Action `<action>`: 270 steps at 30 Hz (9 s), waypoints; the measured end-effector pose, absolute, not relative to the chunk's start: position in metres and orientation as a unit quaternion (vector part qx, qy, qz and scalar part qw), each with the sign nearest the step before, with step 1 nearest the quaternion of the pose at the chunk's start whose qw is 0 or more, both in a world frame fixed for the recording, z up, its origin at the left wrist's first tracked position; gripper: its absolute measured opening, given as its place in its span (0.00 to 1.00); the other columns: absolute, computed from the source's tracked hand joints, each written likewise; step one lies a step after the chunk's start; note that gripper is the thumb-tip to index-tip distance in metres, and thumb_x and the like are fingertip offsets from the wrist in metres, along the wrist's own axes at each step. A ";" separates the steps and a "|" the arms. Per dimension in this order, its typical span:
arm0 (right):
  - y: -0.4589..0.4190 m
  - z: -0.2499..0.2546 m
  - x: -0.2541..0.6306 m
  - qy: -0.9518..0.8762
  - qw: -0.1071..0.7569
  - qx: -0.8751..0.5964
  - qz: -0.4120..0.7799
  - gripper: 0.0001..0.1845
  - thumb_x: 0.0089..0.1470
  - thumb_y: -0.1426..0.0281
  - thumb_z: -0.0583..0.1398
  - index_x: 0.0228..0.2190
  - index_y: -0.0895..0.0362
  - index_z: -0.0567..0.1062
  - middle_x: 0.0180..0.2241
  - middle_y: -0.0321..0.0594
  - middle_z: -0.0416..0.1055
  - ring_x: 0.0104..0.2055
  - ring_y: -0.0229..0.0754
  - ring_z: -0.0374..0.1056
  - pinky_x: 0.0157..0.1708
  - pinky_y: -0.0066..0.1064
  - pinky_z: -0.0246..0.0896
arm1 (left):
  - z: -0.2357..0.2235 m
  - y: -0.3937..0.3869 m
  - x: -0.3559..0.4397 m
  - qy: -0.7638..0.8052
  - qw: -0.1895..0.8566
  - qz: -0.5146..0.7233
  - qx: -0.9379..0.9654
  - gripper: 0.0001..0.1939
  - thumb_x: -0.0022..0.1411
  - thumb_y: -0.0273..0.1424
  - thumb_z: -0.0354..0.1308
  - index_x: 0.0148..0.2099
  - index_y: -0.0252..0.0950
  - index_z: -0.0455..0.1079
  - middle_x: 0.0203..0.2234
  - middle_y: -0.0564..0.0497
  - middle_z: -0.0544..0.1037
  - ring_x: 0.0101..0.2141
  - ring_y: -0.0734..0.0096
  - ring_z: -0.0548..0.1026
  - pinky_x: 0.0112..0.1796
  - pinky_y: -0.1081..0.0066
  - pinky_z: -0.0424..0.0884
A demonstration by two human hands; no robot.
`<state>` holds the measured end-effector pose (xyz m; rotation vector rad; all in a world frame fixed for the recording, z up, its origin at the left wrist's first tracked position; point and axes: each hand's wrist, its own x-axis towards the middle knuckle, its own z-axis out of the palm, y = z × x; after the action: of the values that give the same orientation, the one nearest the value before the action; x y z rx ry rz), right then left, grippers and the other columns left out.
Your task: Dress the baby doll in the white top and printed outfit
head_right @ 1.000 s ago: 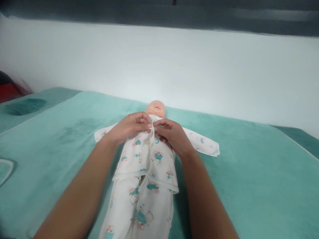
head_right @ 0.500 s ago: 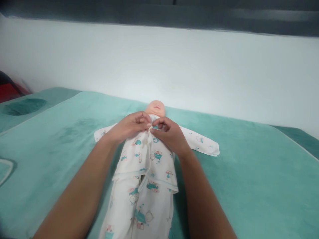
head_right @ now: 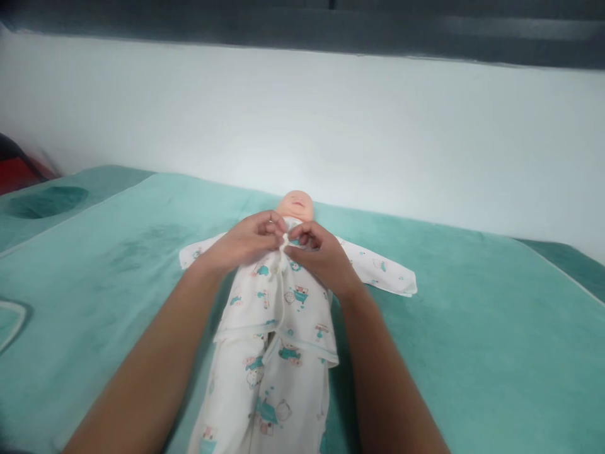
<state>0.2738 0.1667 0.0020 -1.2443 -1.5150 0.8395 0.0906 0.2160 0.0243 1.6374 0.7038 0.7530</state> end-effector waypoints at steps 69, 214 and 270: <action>0.173 -0.001 0.271 -0.597 0.499 -0.512 0.364 0.08 0.53 0.62 0.63 0.31 0.53 0.72 0.27 0.31 0.63 0.29 0.35 0.55 0.31 0.29 0.50 | 0.015 0.224 0.088 0.242 0.583 0.329 0.702 0.08 0.62 0.32 0.56 0.44 0.38 0.70 0.28 0.54 0.67 0.29 0.76 0.65 0.33 0.73 0.60; 0.136 0.023 0.273 -0.579 0.360 -0.474 0.558 0.18 0.53 0.58 0.64 0.21 0.57 0.70 0.17 0.30 0.63 0.19 0.31 0.58 0.18 0.24 0.48 | 0.044 0.202 0.071 0.274 0.588 0.140 0.748 0.07 0.56 0.29 0.63 0.38 0.37 0.69 0.26 0.55 0.74 0.26 0.77 0.73 0.25 0.76 0.68; 0.136 0.019 0.266 -0.644 0.375 -0.510 0.430 0.16 0.45 0.62 0.68 0.30 0.53 0.66 0.26 0.29 0.59 0.26 0.33 0.52 0.23 0.28 0.49 | 0.038 0.201 0.076 0.252 0.624 0.193 0.714 0.08 0.52 0.21 0.54 0.35 0.37 0.63 0.24 0.58 0.68 0.22 0.79 0.71 0.24 0.76 0.70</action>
<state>0.2665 0.1363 0.0194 -1.3045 -1.6486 1.1015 0.0765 0.2008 0.0385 1.6384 0.5792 0.4429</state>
